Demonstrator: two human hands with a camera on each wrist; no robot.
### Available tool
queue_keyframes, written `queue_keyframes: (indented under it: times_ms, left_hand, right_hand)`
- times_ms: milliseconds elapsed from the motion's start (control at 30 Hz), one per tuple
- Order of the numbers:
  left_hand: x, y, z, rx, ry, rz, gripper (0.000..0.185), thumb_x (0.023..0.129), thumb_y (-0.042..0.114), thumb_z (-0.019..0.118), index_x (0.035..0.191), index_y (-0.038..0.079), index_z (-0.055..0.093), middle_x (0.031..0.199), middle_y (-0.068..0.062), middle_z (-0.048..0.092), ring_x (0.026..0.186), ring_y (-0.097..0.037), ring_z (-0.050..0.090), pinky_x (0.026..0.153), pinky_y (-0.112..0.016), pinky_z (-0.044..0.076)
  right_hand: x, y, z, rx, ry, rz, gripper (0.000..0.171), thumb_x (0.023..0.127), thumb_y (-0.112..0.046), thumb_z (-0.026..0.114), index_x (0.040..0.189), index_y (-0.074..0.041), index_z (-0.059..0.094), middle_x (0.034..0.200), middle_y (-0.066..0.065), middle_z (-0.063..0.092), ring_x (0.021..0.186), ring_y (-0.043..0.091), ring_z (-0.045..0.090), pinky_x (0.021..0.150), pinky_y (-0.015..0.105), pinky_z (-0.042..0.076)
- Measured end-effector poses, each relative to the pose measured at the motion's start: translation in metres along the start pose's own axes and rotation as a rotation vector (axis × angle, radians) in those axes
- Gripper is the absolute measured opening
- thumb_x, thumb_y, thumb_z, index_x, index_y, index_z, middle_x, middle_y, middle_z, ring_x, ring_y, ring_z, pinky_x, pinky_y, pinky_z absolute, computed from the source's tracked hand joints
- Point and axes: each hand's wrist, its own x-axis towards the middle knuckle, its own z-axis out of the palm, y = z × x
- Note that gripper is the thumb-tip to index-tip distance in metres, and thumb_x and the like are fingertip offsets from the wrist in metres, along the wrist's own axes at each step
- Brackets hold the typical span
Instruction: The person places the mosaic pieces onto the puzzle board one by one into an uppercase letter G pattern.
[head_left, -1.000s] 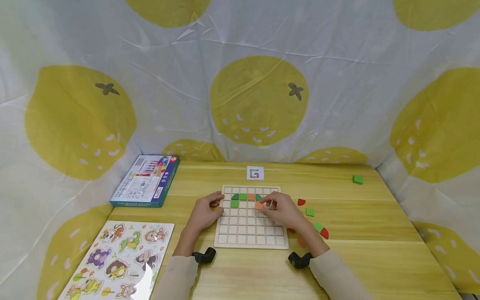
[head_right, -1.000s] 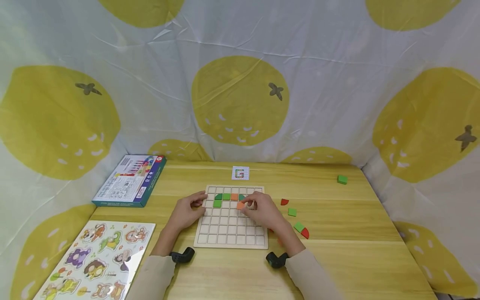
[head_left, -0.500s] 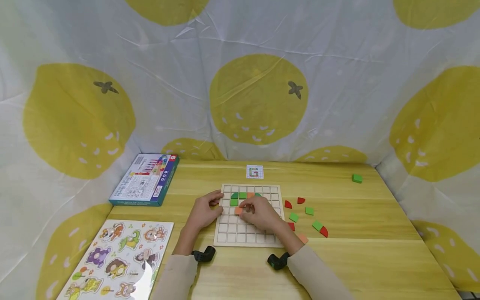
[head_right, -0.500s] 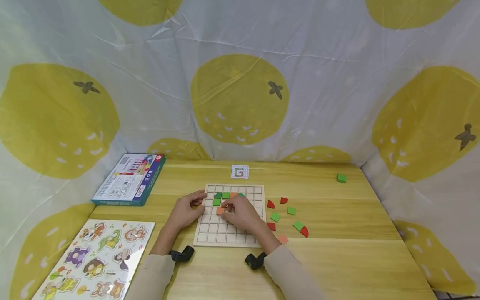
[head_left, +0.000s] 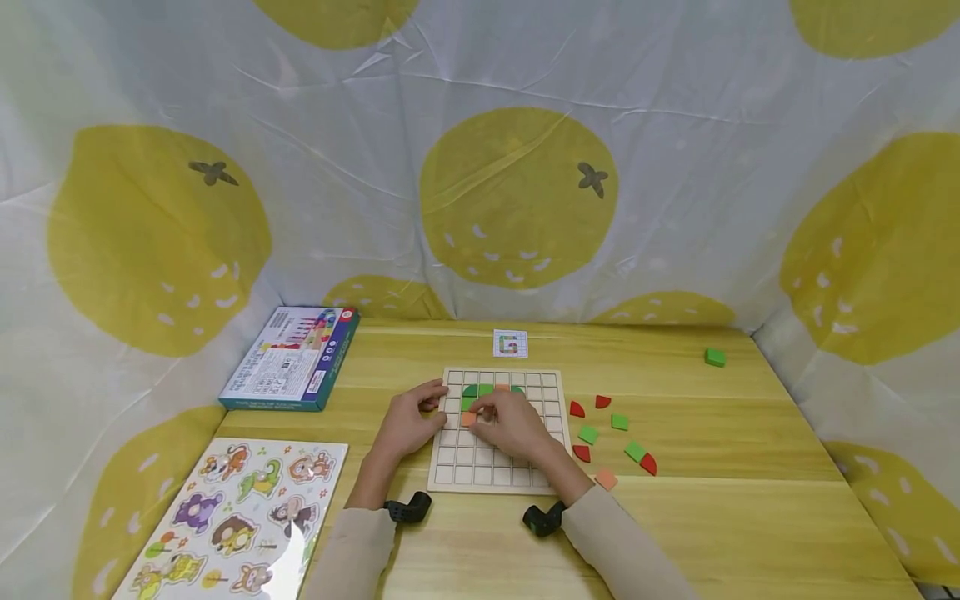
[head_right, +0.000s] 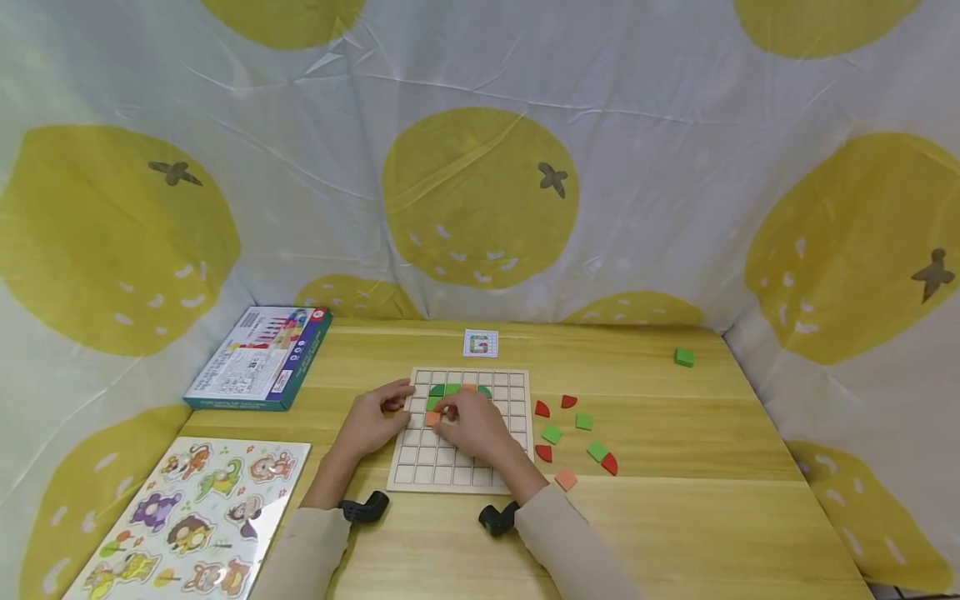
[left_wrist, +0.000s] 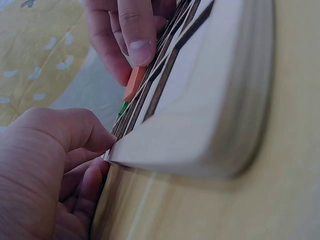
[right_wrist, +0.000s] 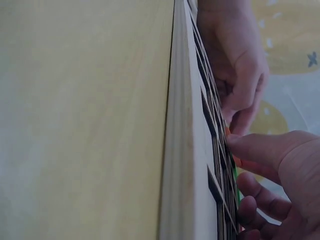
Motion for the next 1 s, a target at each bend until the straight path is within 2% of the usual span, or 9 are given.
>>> queue_keyframes:
  times_ms: [400, 667, 1000]
  left_hand:
    - [-0.001, 0.0, 0.001, 0.0, 0.006, -0.013, 0.046, 0.088, 0.01, 0.072, 0.134, 0.011, 0.07, 0.147, -0.001, 0.061, 0.108, -0.017, 0.067, 0.094, -0.038, 0.055]
    - [-0.002, 0.002, 0.002, -0.006, 0.005, -0.026, 0.046, 0.088, 0.011, 0.072, 0.134, 0.012, 0.07, 0.148, 0.0, 0.061, 0.107, -0.017, 0.066, 0.094, -0.038, 0.054]
    - [-0.002, 0.002, 0.001, 0.0, 0.004, -0.027, 0.047, 0.088, 0.01, 0.071, 0.135, 0.013, 0.07, 0.148, -0.001, 0.06, 0.108, -0.016, 0.065, 0.094, -0.038, 0.054]
  right_hand:
    - [0.001, 0.001, 0.001, -0.002, -0.011, 0.009, 0.023, 0.092, -0.03, 0.078, 0.113, -0.021, 0.08, 0.09, -0.009, 0.067, 0.077, 0.007, 0.058, 0.067, 0.028, 0.049]
    - [-0.004, 0.007, -0.007, 0.12, -0.029, 0.021, 0.022, 0.092, -0.025, 0.077, 0.113, -0.019, 0.079, 0.09, -0.006, 0.065, 0.078, 0.012, 0.058, 0.068, 0.029, 0.05]
    - [-0.017, 0.025, -0.031, 0.17, 0.055, 0.023, 0.024, 0.09, -0.025, 0.081, 0.112, -0.014, 0.079, 0.084, -0.005, 0.063, 0.073, 0.013, 0.053, 0.064, 0.025, 0.045]
